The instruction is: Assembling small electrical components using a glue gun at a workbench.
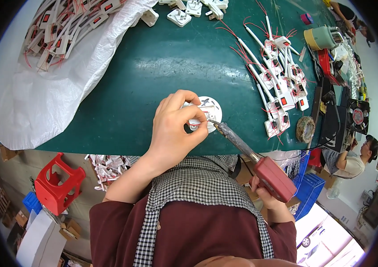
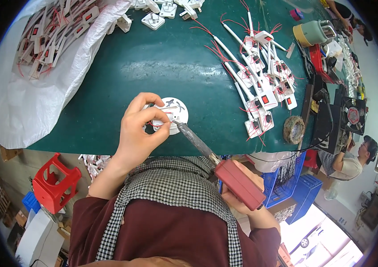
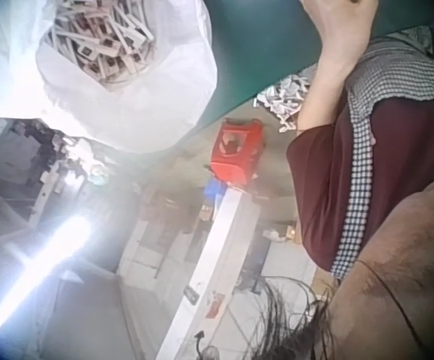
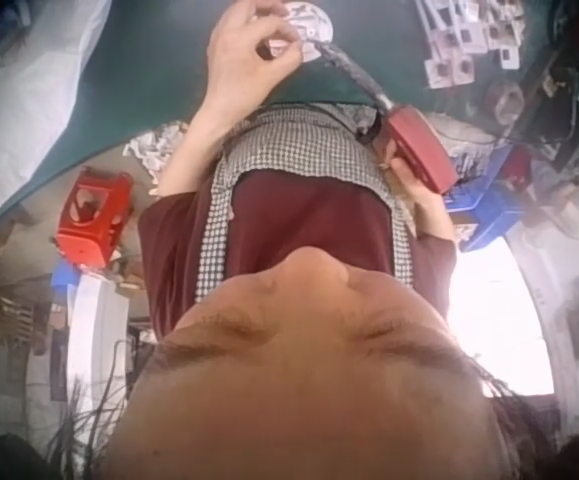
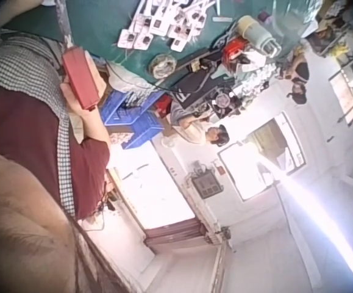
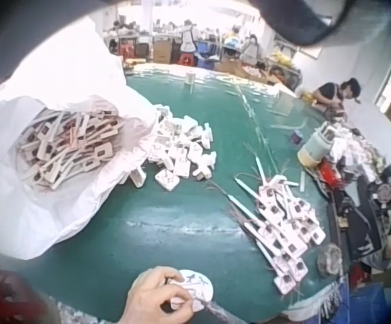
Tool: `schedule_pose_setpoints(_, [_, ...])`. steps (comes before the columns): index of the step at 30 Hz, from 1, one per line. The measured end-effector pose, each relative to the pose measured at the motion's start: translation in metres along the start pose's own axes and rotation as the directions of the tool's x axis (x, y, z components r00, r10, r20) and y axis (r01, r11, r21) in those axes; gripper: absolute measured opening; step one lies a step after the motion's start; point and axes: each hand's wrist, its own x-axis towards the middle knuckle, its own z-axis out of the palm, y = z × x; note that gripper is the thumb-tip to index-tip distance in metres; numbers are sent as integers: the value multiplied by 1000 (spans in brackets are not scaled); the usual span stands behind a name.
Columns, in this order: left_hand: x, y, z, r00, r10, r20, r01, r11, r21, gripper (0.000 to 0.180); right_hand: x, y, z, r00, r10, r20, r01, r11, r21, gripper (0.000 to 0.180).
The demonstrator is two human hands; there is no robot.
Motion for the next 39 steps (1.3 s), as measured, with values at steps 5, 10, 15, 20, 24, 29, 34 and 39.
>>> schedule_pose_setpoints(5, [-1, 0, 4, 999, 9, -49, -8, 1000, 20, 9, 9, -24, -8, 994, 87, 64, -95, 985, 145, 67])
schedule_pose_setpoints(10, [-1, 1, 4, 995, 74, -66, -66, 992, 111, 11, 15, -35, -13, 990, 88, 106, -104, 982, 159, 70])
schedule_pose_setpoints(15, [0, 4, 1, 999, 20, -28, -19, 998, 63, 9, 17, -38, -14, 991, 77, 111, -94, 982, 163, 68])
schedule_pose_setpoints(20, [1, 4, -1, 1000, 7, -1, -7, 998, 55, 8, 14, -34, -17, 987, 102, 126, -122, 979, 166, 66])
schedule_pose_setpoints(24, [2, 5, -1, 1000, 21, -1, -21, 997, 73, 8, 7, -33, -12, 979, 192, 66, -203, 909, 365, 64])
schedule_pose_setpoints(29, [2, 7, -1, 1000, -21, 15, 20, 998, 65, 8, 7, -32, -9, 983, 185, 3, -169, 891, 422, 66])
schedule_pose_setpoints(34, [2, 6, 0, 1000, -22, -3, 22, 1000, 22, 8, 7, -28, -4, 991, 130, 31, -117, 729, 675, 69])
schedule_pose_setpoints(39, [3, 7, 0, 1000, -10, 20, 10, 999, 45, 7, 10, -24, -2, 983, 167, 74, -173, 723, 668, 75])
